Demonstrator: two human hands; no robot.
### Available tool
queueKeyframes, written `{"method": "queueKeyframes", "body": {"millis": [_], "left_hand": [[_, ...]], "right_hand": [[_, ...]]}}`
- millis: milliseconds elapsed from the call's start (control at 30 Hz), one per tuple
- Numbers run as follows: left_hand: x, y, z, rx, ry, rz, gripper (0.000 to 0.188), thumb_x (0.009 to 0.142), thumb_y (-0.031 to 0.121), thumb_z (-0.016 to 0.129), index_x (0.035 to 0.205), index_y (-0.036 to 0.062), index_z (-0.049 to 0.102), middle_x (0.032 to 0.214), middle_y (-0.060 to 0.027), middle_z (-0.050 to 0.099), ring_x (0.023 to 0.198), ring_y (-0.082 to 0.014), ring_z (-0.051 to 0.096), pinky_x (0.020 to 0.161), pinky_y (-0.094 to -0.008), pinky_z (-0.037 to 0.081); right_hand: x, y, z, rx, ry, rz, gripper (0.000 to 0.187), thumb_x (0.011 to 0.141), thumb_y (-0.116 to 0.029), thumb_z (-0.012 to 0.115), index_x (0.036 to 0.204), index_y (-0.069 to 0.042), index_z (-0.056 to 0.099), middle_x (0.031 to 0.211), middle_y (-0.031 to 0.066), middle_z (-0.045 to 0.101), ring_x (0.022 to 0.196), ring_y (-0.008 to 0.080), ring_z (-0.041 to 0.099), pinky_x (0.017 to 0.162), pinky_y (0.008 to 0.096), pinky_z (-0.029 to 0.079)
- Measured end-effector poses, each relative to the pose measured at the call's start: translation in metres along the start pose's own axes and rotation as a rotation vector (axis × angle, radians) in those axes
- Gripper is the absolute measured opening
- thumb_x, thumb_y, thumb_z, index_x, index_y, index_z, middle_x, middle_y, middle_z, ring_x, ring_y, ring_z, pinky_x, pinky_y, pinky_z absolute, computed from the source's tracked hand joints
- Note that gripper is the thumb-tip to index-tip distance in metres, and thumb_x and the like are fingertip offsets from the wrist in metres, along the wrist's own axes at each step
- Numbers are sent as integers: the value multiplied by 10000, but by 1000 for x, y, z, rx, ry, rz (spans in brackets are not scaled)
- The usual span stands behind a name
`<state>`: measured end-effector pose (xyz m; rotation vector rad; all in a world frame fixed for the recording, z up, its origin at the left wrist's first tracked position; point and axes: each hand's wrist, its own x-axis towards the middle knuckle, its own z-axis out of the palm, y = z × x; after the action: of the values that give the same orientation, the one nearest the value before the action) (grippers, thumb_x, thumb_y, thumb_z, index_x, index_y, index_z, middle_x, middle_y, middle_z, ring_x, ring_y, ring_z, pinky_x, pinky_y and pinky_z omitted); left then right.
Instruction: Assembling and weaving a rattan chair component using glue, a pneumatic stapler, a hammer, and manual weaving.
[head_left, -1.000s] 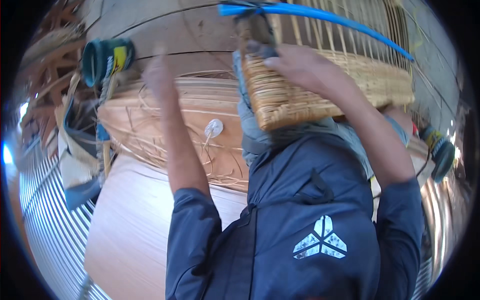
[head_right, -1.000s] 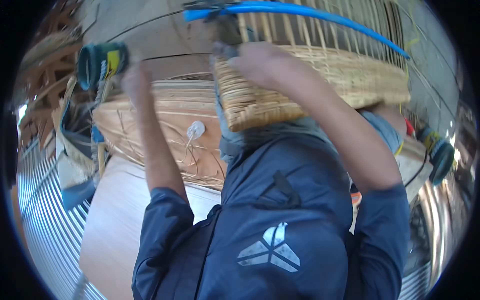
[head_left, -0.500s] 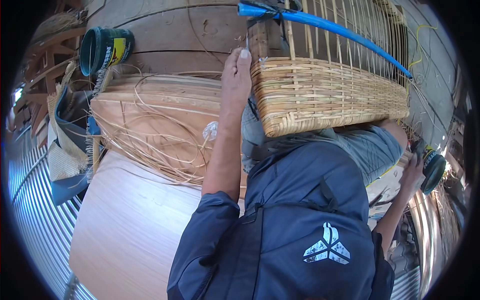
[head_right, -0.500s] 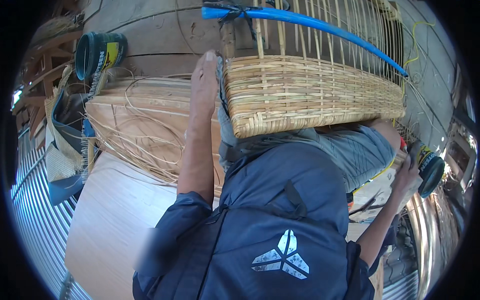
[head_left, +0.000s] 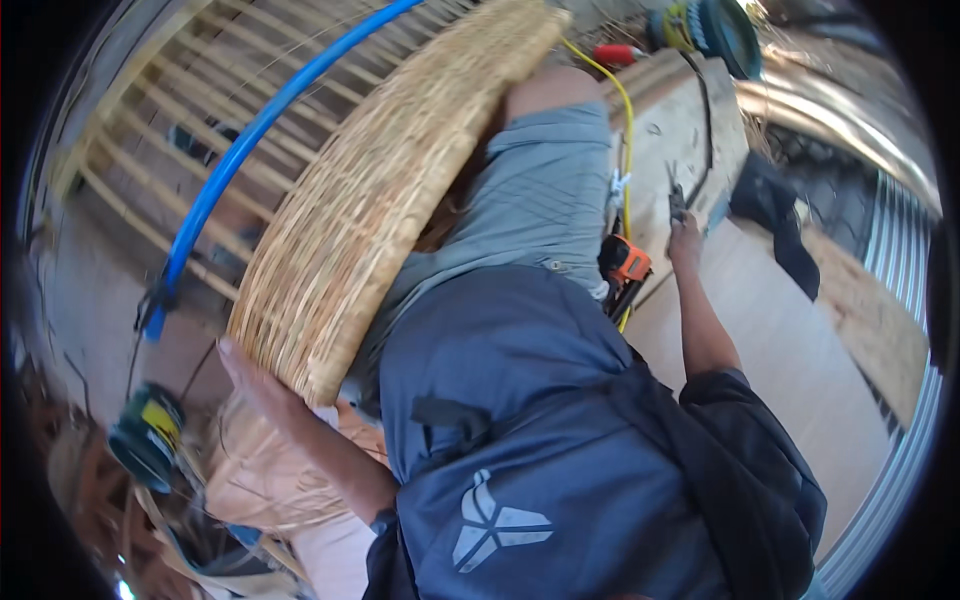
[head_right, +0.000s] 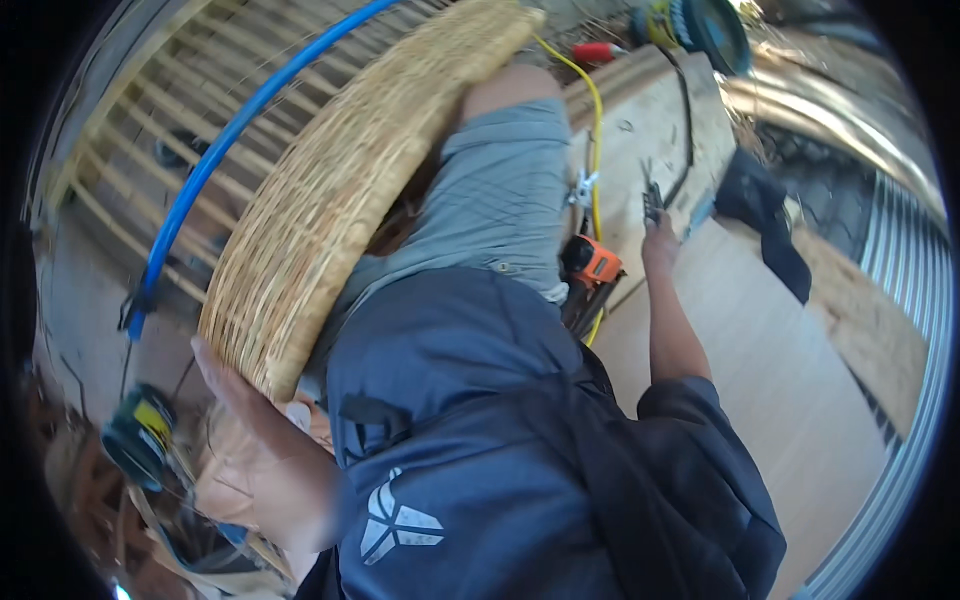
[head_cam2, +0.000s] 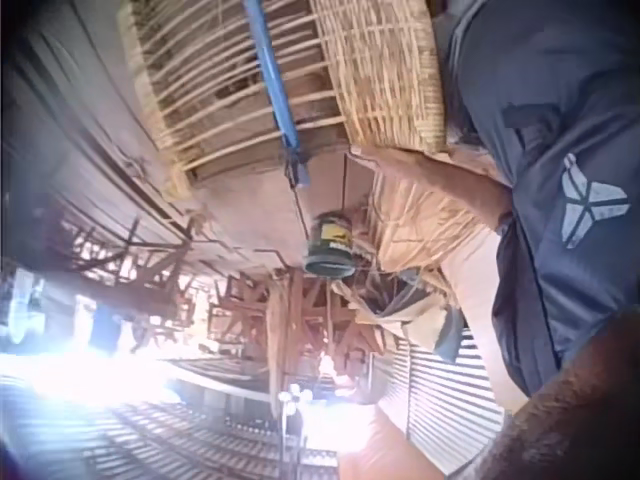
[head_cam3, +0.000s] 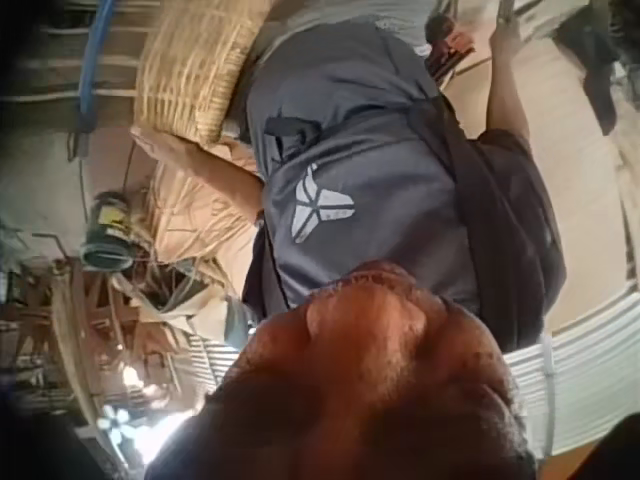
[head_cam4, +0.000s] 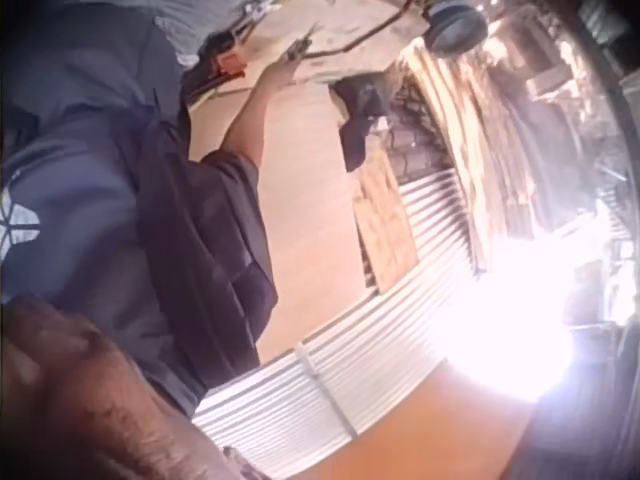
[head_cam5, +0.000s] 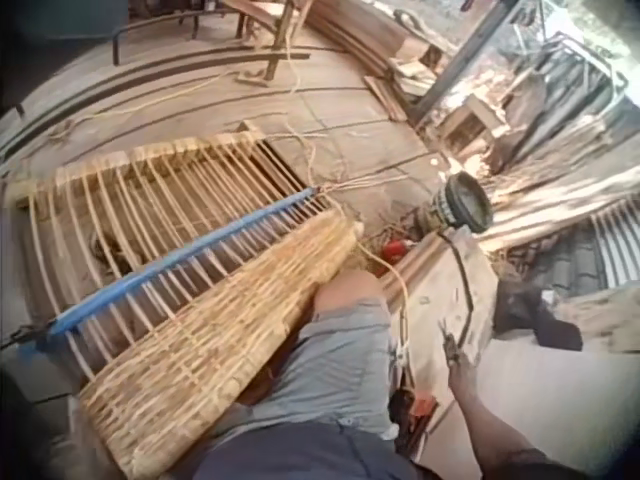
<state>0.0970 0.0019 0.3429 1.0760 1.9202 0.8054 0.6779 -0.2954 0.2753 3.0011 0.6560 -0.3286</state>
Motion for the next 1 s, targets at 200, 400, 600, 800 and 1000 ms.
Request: {"method": "queueKeyframes", "body": {"millis": [200,400,600,800,1000], "left_hand": [[-15,44,52,-193,-110,-3,597,953,453,366,1306,-27,409,1282,-149,493,1135,-245,511,969,-364,398],[-32,58,54,6,240,-41,542,929,348,409,1299,-48,407,1236,-184,498,1089,-267,499,955,-368,382],[-39,138,76,206,393,272,381,955,279,461,1099,-54,581,1124,-152,585,1014,-250,540,911,-357,408],[-22,187,134,230,-79,459,304,945,209,456,924,-49,616,1148,-154,569,1081,-268,532,937,-356,409],[17,230,227,818,-217,710,338,822,65,590,1148,-12,547,1324,-193,433,1241,-361,375,1037,-428,307]], "right_hand": [[9,59,14,137,-27,85,262,884,-237,531,1068,-52,552,1018,233,603,961,412,569,815,469,444],[22,34,-19,33,148,123,264,824,-78,522,1067,-4,593,1055,232,565,1025,364,526,892,421,432],[108,-43,-64,445,294,-102,172,858,-79,517,997,-40,611,978,152,618,932,317,589,832,377,456],[201,-189,-63,811,133,-319,204,888,-176,538,974,-6,612,924,176,630,862,320,614,760,371,476],[305,-255,32,764,-351,-107,229,842,-202,531,885,-26,671,870,202,650,820,345,636,731,399,494]]}}
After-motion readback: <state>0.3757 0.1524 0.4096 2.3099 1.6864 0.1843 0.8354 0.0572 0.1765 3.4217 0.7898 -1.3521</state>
